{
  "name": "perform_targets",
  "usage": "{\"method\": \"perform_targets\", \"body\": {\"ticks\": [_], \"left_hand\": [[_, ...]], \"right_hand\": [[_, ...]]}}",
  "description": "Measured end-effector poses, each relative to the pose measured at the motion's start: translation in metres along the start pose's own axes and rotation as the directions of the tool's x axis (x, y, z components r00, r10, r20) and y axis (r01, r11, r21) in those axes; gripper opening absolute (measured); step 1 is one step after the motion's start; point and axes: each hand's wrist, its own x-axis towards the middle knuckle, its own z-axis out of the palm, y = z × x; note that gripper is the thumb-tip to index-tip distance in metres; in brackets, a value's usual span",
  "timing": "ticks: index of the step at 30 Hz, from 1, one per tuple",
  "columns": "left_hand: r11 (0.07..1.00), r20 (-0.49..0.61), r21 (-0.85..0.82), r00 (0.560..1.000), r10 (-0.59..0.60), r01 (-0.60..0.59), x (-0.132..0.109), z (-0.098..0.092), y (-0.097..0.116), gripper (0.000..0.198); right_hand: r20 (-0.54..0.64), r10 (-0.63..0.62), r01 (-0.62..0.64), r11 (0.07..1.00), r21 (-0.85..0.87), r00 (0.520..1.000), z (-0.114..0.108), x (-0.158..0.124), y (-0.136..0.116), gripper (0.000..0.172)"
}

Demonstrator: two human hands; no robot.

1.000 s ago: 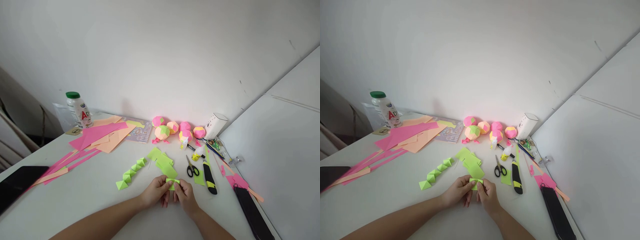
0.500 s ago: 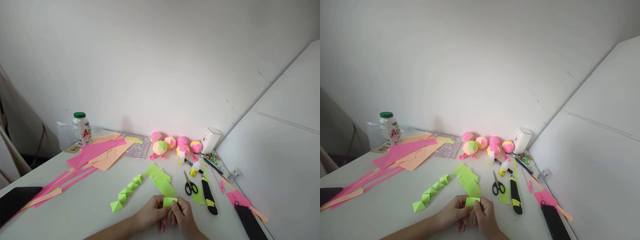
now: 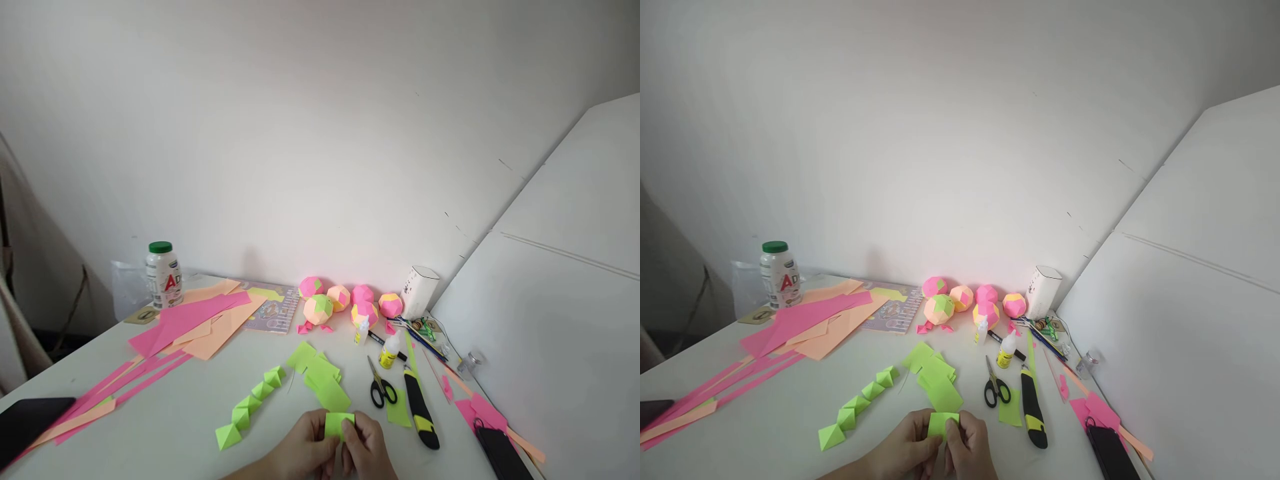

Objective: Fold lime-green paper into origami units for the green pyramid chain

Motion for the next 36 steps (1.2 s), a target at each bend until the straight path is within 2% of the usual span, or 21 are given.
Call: {"method": "perform_targets", "body": {"ticks": [9,13,23,26,30,36], "left_hand": [[0.999,-0.062,-0.034,0.998,0.019,-0.021,-0.0002,0.0008,0.0005,0.031],[0.999,-0.086,-0.032,0.996,0.007,-0.01,-0.0003,0.0014,0.0003,0.026],[1.0,-0.067,-0.016,0.998,-0.022,0.021,-0.0019,0.001,0.0005,0.01],[1.0,-0.043,-0.009,0.999,-0.029,0.029,-0.003,0.0017,0.0045,0.011],[0.998,-0.013,-0.062,1.0,0.021,-0.022,-0.0039,-0.0004,0.0072,0.02],[0.983,-0.066,-0.18,0.997,0.028,-0.04,-0.0006,-0.0065,0.0018,0.019]], "right_hand": [[0.128,-0.017,0.003,0.994,0.112,0.992,-0.0055,0.002,-0.0018,0.033],[0.132,0.004,-0.019,0.994,0.111,0.991,-0.0049,0.0013,-0.0033,0.027],[0.14,0.035,-0.048,0.995,0.09,0.99,-0.002,-0.0016,-0.005,0.007],[0.134,0.048,-0.059,0.995,0.082,0.99,-0.0025,-0.002,-0.0018,0.008],[0.117,0.078,-0.092,0.989,0.117,0.99,-0.0038,-0.0004,-0.0005,0.015],[0.111,0.044,-0.072,0.961,0.266,0.993,-0.0075,0.0033,-0.0034,0.014]]}}
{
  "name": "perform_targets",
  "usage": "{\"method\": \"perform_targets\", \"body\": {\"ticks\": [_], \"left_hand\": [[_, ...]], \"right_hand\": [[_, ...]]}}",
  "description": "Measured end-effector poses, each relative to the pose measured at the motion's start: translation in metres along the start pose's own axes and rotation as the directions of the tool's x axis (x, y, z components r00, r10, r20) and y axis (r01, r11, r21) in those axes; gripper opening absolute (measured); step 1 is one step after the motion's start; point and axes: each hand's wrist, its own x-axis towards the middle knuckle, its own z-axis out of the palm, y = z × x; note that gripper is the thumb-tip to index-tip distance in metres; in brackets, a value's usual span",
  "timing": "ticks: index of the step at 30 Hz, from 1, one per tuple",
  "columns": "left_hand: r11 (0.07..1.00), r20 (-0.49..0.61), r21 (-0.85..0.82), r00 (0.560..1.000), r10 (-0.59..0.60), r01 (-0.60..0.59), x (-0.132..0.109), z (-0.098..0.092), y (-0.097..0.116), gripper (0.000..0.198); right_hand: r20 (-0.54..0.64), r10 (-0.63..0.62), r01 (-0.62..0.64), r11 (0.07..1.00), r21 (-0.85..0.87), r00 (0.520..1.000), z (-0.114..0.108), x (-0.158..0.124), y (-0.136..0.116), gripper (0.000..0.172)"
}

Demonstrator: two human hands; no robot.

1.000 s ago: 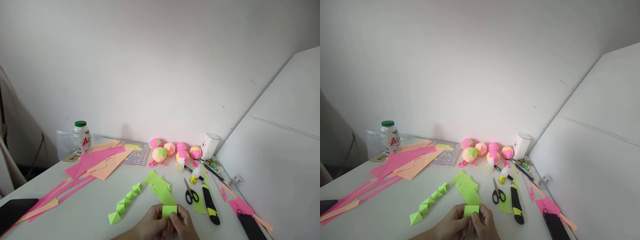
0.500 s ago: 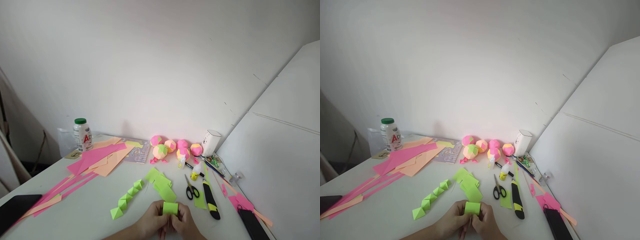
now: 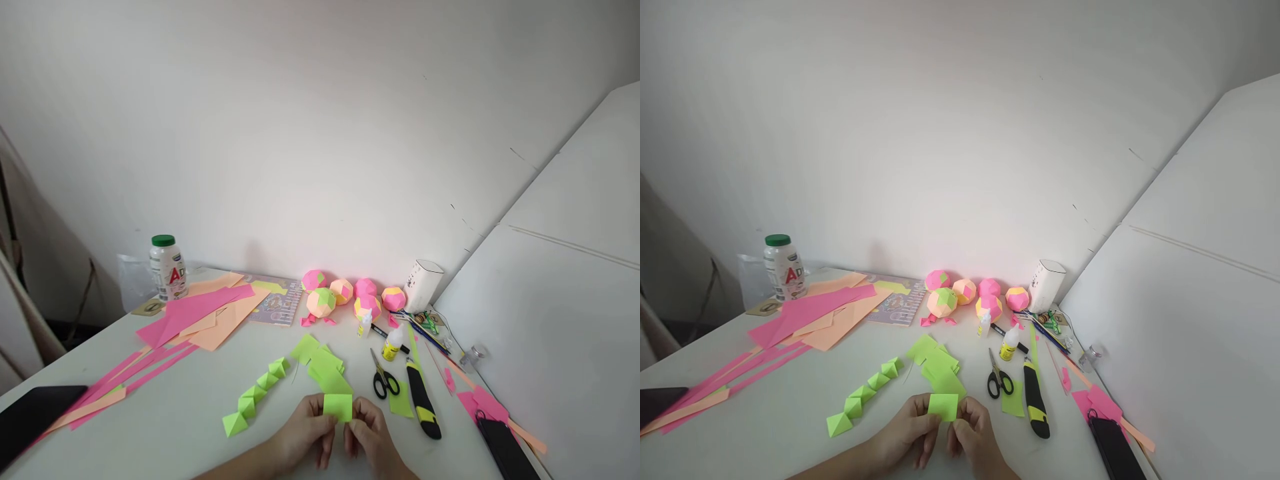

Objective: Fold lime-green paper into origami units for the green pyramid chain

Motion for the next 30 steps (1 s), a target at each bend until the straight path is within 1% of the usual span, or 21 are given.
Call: {"method": "perform_targets", "body": {"ticks": [4,6,8,11,15,19,23,25,28,30], "left_hand": [[0.998,-0.04,-0.057,0.999,0.013,-0.015,0.002,-0.002,-0.002,0.016],[0.998,-0.02,-0.05,0.999,0.025,-0.026,0.002,-0.002,0.0,0.016],[0.999,0.021,-0.017,0.999,0.034,-0.034,0.001,0.0,0.002,0.016],[0.999,0.057,0.032,0.998,0.036,-0.038,-0.001,0.003,0.005,0.021],[0.998,0.048,0.056,0.998,0.03,-0.033,-0.002,0.005,0.005,0.024],[0.998,0.068,0.057,0.997,0.027,-0.031,-0.001,0.004,0.005,0.025],[0.998,0.094,0.051,0.995,0.034,-0.039,-0.002,0.003,0.004,0.02],[0.999,0.083,0.034,0.996,0.039,-0.042,-0.002,0.002,0.003,0.015],[0.999,0.012,-0.01,0.999,0.038,-0.038,-0.002,-0.001,0.001,0.009],[0.999,-0.029,-0.044,0.999,0.025,-0.027,-0.001,-0.003,-0.001,0.01]], "right_hand": [[-0.044,-0.056,0.061,0.99,0.127,0.997,-0.004,0.002,0.005,0.022],[-0.048,-0.061,0.068,0.987,0.144,0.997,-0.005,0.002,0.006,0.024],[-0.006,-0.05,0.05,0.994,0.101,0.999,-0.003,0.002,0.006,0.025],[0.055,-0.015,0.016,1.0,-0.004,0.998,0.0,0.001,0.002,0.032],[0.052,0.004,0.002,0.995,-0.104,0.999,0.002,0.001,-0.001,0.033],[0.03,0.003,-0.001,0.996,-0.091,1.0,0.0,0.001,0.0,0.032],[0.001,0.01,-0.01,0.999,-0.045,1.0,0.001,0.0,0.0,0.031],[-0.022,0.014,-0.014,1.0,-0.025,1.0,0.001,0.0,-0.001,0.029],[-0.071,0.031,-0.03,0.999,0.012,0.997,0.002,-0.001,-0.004,0.025],[-0.091,0.033,-0.03,0.999,0.031,0.995,0.001,-0.001,-0.005,0.022]]}}
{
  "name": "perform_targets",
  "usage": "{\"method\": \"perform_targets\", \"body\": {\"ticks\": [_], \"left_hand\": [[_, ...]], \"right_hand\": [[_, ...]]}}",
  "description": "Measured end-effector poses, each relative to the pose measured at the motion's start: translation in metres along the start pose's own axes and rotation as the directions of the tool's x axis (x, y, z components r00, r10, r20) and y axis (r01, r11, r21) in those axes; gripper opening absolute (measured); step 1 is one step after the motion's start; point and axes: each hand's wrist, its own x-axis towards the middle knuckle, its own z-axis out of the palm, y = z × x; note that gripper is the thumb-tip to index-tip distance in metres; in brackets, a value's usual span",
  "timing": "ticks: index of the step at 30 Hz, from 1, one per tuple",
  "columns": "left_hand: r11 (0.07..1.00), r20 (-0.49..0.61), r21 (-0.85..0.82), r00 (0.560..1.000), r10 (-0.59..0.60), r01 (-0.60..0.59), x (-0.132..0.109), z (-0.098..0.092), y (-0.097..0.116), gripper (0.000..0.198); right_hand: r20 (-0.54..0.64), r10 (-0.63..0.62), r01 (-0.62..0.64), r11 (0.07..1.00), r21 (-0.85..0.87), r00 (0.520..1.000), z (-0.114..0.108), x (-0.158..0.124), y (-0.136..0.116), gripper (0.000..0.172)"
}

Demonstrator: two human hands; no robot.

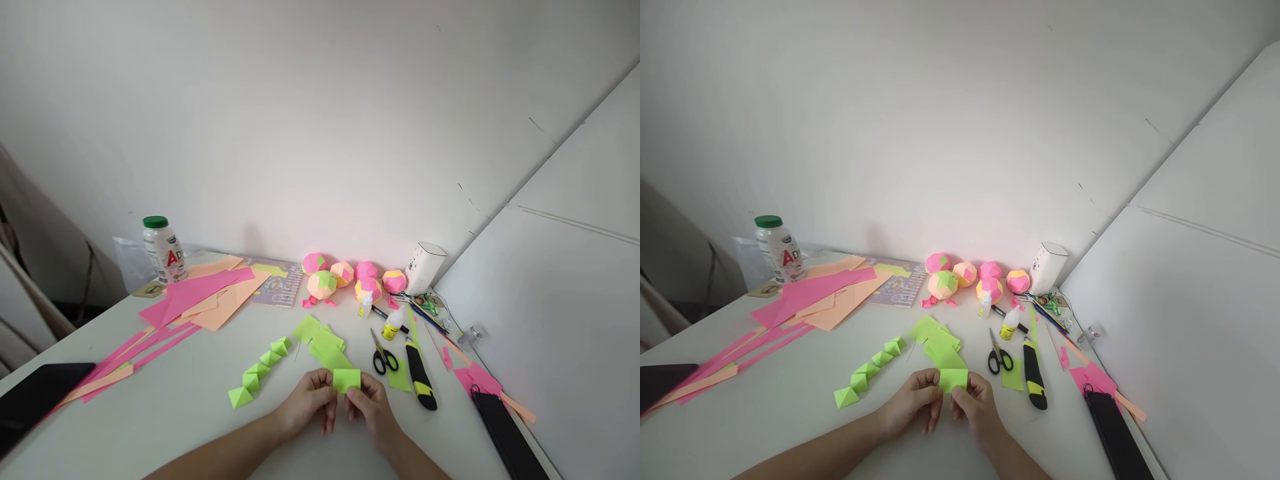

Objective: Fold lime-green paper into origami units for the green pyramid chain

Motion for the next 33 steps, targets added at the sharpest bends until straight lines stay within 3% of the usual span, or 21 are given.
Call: {"method": "perform_targets", "body": {"ticks": [9,18,33], "left_hand": [[0.989,-0.018,-0.149,1.0,-0.009,0.006,0.0017,-0.001,0.0023,0.022],[0.995,-0.011,-0.095,1.0,0.002,-0.003,0.0022,-0.0019,0.0024,0.025],[0.98,0.021,-0.198,0.999,-0.031,0.035,0.0042,-0.003,0.0066,0.036]], "right_hand": [[0.001,-0.012,0.012,0.999,0.047,1.0,-0.0036,0.0026,-0.0001,0.021],[-0.008,-0.023,0.023,1.0,0.019,1.0,-0.0033,0.0031,0.0013,0.025],[0.023,-0.028,0.03,0.992,-0.12,0.999,-0.0027,0.0027,0.0033,0.029]]}}
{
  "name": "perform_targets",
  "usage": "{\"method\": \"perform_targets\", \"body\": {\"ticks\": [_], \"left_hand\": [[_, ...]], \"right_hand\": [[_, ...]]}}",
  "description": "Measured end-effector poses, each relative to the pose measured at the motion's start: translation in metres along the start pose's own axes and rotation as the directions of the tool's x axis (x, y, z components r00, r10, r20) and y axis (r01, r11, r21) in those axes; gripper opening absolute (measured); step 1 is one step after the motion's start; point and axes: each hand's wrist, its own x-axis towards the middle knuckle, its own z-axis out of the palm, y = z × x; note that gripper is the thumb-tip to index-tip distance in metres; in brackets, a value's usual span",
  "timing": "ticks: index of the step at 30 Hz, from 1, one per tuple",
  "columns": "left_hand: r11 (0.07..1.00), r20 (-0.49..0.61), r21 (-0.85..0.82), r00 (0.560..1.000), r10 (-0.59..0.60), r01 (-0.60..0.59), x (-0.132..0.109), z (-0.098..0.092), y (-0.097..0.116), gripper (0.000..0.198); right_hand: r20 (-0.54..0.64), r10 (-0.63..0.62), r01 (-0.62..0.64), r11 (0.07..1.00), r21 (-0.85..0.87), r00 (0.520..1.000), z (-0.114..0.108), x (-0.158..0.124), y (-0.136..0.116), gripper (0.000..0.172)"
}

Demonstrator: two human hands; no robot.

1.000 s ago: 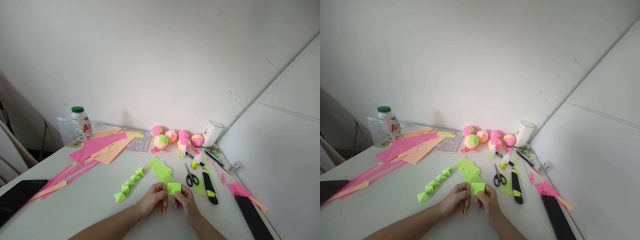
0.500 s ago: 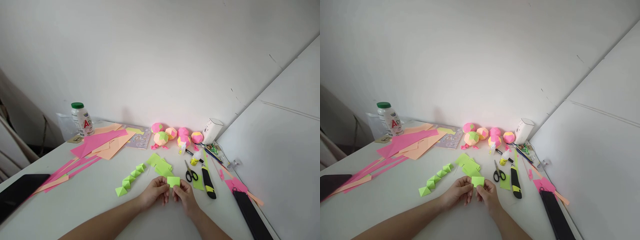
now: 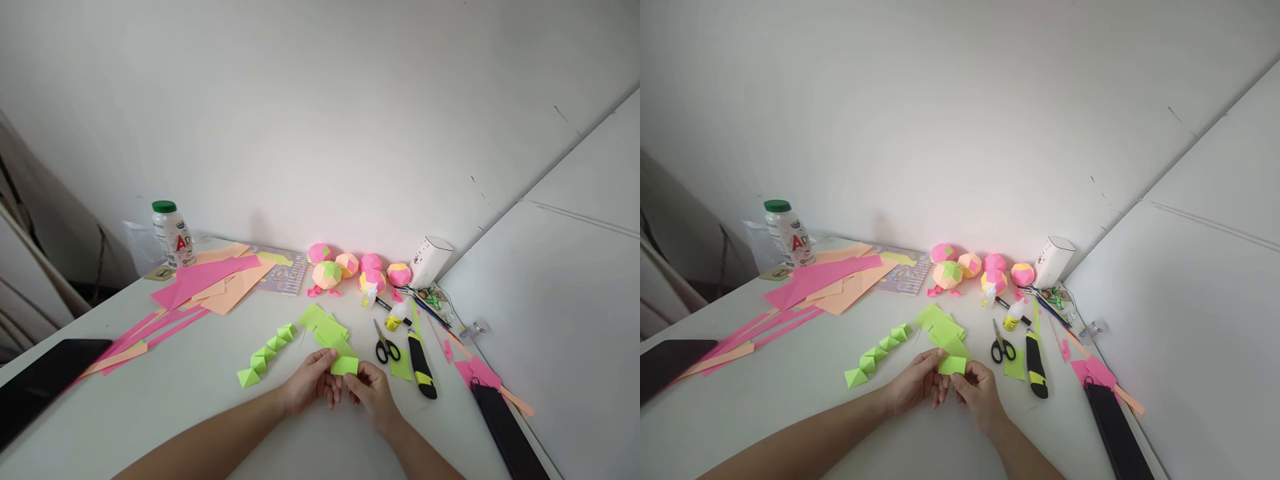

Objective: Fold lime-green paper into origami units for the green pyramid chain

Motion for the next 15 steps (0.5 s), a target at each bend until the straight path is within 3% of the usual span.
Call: {"method": "perform_targets", "body": {"ticks": [7,15], "left_hand": [[0.999,-0.007,0.039,1.0,-0.019,0.02,-0.0018,0.001,0.0023,0.041],[1.0,0.035,-0.001,0.999,0.008,-0.008,-0.0014,-0.0026,0.0002,0.022]], "right_hand": [[-0.012,0.005,-0.005,0.999,-0.051,1.0,0.0018,-0.0017,-0.0018,0.027],[-0.038,-0.001,-0.002,0.998,-0.065,0.999,0.0035,-0.0023,-0.0052,0.029]]}}
